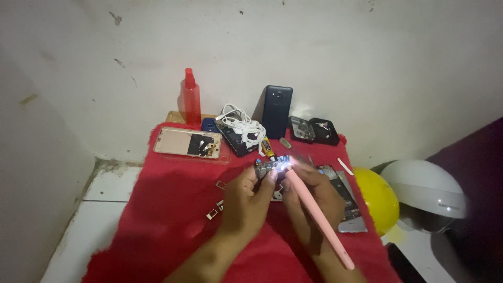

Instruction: Inspecting a disassembled phone motherboard using a small flashlight to check for defects or component placement.

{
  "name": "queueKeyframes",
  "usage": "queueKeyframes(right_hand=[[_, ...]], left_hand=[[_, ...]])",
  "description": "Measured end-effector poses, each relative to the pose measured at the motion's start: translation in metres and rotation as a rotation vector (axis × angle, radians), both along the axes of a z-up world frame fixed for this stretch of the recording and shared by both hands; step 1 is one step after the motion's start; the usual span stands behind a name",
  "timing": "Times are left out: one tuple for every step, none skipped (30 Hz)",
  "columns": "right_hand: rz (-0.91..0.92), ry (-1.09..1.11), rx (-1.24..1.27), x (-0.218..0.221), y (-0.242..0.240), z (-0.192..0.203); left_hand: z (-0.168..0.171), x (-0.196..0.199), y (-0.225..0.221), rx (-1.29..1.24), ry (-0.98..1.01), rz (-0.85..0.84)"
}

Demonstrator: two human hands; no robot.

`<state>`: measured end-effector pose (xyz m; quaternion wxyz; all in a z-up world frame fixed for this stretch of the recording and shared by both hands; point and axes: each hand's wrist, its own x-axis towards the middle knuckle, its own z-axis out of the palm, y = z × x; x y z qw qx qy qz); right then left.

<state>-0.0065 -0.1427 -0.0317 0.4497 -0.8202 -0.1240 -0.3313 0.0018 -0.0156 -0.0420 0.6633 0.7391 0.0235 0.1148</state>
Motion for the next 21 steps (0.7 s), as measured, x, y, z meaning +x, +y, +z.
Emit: queueKeyframes(right_hand=[[0.022, 0.016, -0.008, 0.000, -0.001, 0.000], [0.044, 0.033, -0.016, 0.000, -0.003, 0.000], [0.044, 0.033, -0.015, 0.000, -0.002, 0.001], [0.030, 0.037, -0.008, 0.000, -0.001, 0.002], [0.016, 0.041, -0.001, -0.001, 0.000, 0.003], [0.017, 0.041, -0.001, 0.000, 0.000, 0.003], [0.036, 0.014, -0.004, 0.000, -0.001, 0.003], [0.056, -0.012, -0.007, 0.000, 0.000, 0.003], [0.057, -0.012, -0.006, 0.002, -0.003, 0.000], [0.050, 0.021, 0.026, 0.003, -0.005, -0.004], [0.044, 0.053, 0.057, 0.005, -0.008, -0.008], [0.046, 0.054, 0.056, 0.006, -0.011, -0.007], [0.039, 0.053, 0.155, 0.006, -0.013, -0.006], [0.032, 0.051, 0.254, 0.008, -0.016, -0.005], [0.033, 0.050, 0.252, 0.008, -0.014, 0.003], [-0.030, 0.163, 0.314, 0.008, -0.013, 0.010], [-0.093, 0.276, 0.375, 0.007, -0.011, 0.017], [-0.093, 0.277, 0.373, 0.009, -0.012, 0.008], [0.110, 0.184, 0.407, 0.010, -0.014, -0.001], [0.315, 0.088, 0.438, 0.012, -0.015, -0.009], [0.318, 0.087, 0.436, 0.010, -0.014, -0.009]], left_hand=[[-0.005, 0.003, 0.000, 0.044, -0.020, 0.029], [-0.010, 0.005, -0.001, 0.088, -0.040, 0.058], [-0.006, 0.003, -0.001, 0.088, -0.041, 0.058], [-0.002, 0.001, -0.001, 0.055, -0.002, 0.046], [0.003, 0.000, -0.001, 0.022, 0.036, 0.034], [0.001, 0.000, -0.001, 0.022, 0.036, 0.035], [0.000, 0.000, 0.000, 0.031, 0.015, 0.037], [-0.001, 0.000, 0.000, 0.040, -0.004, 0.040], [-0.002, 0.001, 0.001, 0.041, -0.004, 0.041], [-0.004, 0.003, 0.001, 0.010, -0.013, 0.036], [-0.006, 0.004, 0.002, -0.021, -0.022, 0.030], [-0.003, 0.004, 0.003, -0.022, -0.021, 0.032], [-0.001, 0.005, 0.005, -0.106, -0.047, 0.010], [0.002, 0.006, 0.006, -0.191, -0.075, -0.013], [0.005, 0.006, 0.006, -0.193, -0.076, -0.012], [0.007, 0.006, 0.007, -0.208, -0.054, -0.010], [0.009, 0.005, 0.007, -0.223, -0.032, -0.009], [0.006, 0.006, 0.005, -0.225, -0.031, -0.008], [0.003, 0.006, 0.004, -0.239, -0.043, 0.003], [0.000, 0.007, 0.002, -0.253, -0.057, 0.014], [-0.001, 0.008, 0.003, -0.254, -0.060, 0.017]])
